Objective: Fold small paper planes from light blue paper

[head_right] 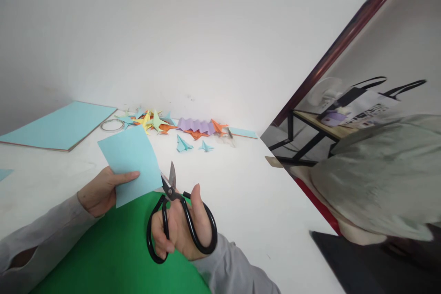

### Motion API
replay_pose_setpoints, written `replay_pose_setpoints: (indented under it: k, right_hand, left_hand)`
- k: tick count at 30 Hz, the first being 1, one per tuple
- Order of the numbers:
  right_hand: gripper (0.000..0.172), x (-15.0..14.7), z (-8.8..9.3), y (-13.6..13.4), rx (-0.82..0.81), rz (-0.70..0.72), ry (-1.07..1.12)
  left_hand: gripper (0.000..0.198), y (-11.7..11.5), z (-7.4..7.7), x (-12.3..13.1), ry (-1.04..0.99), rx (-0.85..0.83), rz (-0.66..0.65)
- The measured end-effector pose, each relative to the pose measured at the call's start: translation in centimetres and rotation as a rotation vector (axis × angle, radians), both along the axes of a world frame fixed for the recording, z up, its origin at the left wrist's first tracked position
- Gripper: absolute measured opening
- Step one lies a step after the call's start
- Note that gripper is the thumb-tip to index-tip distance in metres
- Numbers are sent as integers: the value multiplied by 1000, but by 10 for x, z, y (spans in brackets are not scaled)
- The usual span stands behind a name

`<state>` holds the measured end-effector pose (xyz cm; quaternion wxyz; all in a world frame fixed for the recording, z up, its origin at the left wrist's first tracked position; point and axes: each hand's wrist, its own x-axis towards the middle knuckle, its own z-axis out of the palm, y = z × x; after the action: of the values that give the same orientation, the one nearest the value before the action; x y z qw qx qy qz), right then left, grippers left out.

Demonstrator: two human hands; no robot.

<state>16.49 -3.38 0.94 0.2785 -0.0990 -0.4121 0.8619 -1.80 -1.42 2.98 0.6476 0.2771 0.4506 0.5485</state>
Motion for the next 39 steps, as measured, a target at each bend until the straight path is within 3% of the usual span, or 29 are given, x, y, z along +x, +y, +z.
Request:
replay_pose_setpoints:
  k: [10,15,21,28,34,39]
  right_hand:
    - [88,5,-1,0,-44,60,-7]
    - [85,6,-1,1,-34,112,18]
    - [81,8,-2,2,-46,115,43]
    - [86,8,-2,1,-35,113,12]
    - [86,7,0,2,-38,115,-2]
    - [88,6,0,2,-13,123,33]
  left_hand:
    - [43,-3,-1,4,-54,-44,-72]
    - [25,1,5,-5,-169,-158,-77]
    - [20,2,10,-7,-209,-286,-94]
    - [27,1,6,-5,-142,-203,-106]
    - [39,5,-4,-1,-14,24,22]
    - [42,3,-4,4,-10,26,76]
